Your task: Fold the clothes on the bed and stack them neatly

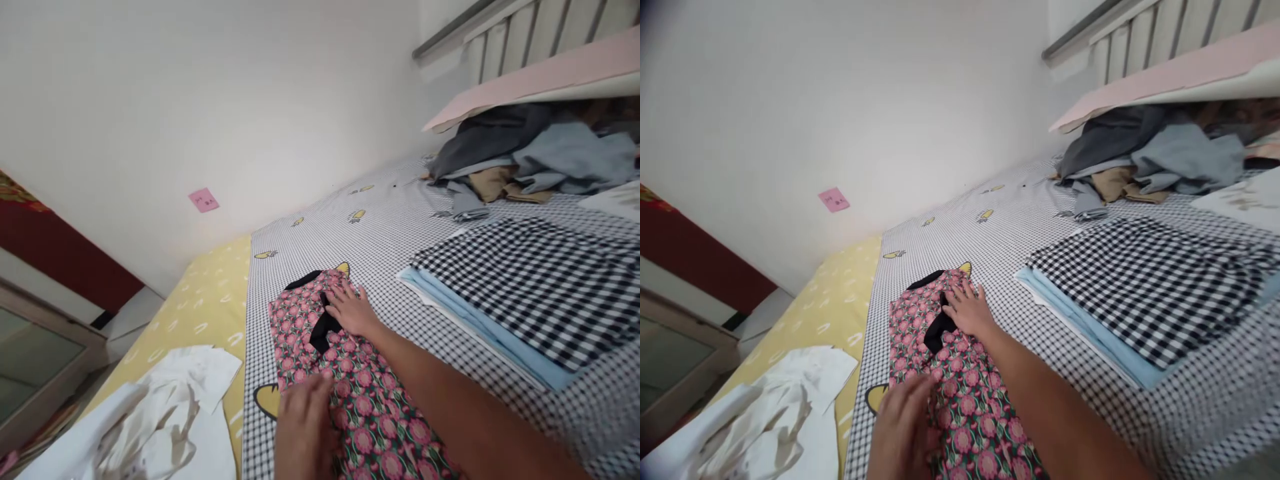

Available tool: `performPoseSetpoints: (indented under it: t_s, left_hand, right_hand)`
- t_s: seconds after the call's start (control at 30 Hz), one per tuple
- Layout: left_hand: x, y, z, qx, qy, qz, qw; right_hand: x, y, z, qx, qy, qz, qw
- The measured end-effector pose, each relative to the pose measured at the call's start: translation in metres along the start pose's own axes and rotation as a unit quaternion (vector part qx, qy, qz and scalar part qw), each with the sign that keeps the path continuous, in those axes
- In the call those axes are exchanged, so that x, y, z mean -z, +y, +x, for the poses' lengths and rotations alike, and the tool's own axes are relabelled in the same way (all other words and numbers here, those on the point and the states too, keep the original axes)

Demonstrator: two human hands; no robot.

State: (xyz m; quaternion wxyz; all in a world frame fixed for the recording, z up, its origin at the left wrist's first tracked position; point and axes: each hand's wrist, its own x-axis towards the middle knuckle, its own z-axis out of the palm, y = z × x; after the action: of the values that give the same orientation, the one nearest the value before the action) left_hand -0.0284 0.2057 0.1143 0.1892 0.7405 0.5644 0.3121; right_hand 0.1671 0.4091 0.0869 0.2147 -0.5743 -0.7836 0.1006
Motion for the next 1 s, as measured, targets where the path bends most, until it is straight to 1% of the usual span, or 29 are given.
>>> performPoseSetpoints:
  t_s: [0.03,0.1,0.13,0.17,0.2,0.23,0.3,0.33,0.4,0.47,0.57,0.77,0.9,1.0]
  left_hand:
    - [0.004,-0.020,0.014,0.000,0.067,0.064,0.996]
    - [0.010,-0.054,0.029,0.046,0.188,0.142,0.971]
    - [0.011,-0.066,0.031,0.074,0.229,0.168,0.956]
    - [0.012,-0.074,0.031,0.095,0.247,0.189,0.946]
    - [0.011,-0.078,0.030,0.108,0.245,0.208,0.941]
    - [0.010,-0.079,0.027,0.113,0.229,0.226,0.940]
    - [0.008,-0.075,0.024,0.107,0.194,0.254,0.942]
    - [0.007,-0.072,0.023,0.105,0.186,0.262,0.941]
    - [0.006,-0.068,0.024,0.106,0.195,0.274,0.936]
    - [0.006,-0.067,0.026,0.109,0.198,0.287,0.931]
    - [0.006,-0.065,0.028,0.118,0.193,0.305,0.925]
    - [0.005,-0.061,0.028,0.143,0.180,0.316,0.921]
    - [0.004,-0.058,0.028,0.147,0.178,0.325,0.917]
    - [0.003,-0.056,0.029,0.144,0.177,0.338,0.913]
  right_hand:
    - [-0.001,0.002,0.005,-0.005,0.002,0.004,1.000]
    - [-0.001,0.007,0.015,-0.014,0.001,0.011,1.000]
    - [-0.001,0.008,0.019,-0.018,0.001,0.012,1.000]
    - [-0.002,0.009,0.023,-0.023,0.004,0.012,1.000]
    - [-0.002,0.011,0.027,-0.029,0.014,0.011,0.999]
    - [-0.003,0.012,0.029,-0.037,0.033,0.011,0.999]
    - [-0.004,0.014,0.034,-0.067,0.093,0.022,0.993]
    - [-0.004,0.016,0.035,-0.089,0.131,0.036,0.987]
    - [-0.003,0.022,0.037,-0.137,0.196,0.068,0.969]
    - [0.001,0.027,0.038,-0.181,0.230,0.086,0.952]
    - [0.005,0.032,0.039,-0.211,0.234,0.086,0.945]
    - [0.002,0.027,0.036,-0.192,0.191,0.091,0.958]
    - [0.002,0.031,0.037,-0.227,0.207,0.103,0.946]
    - [0.006,0.032,0.036,-0.232,0.229,0.102,0.940]
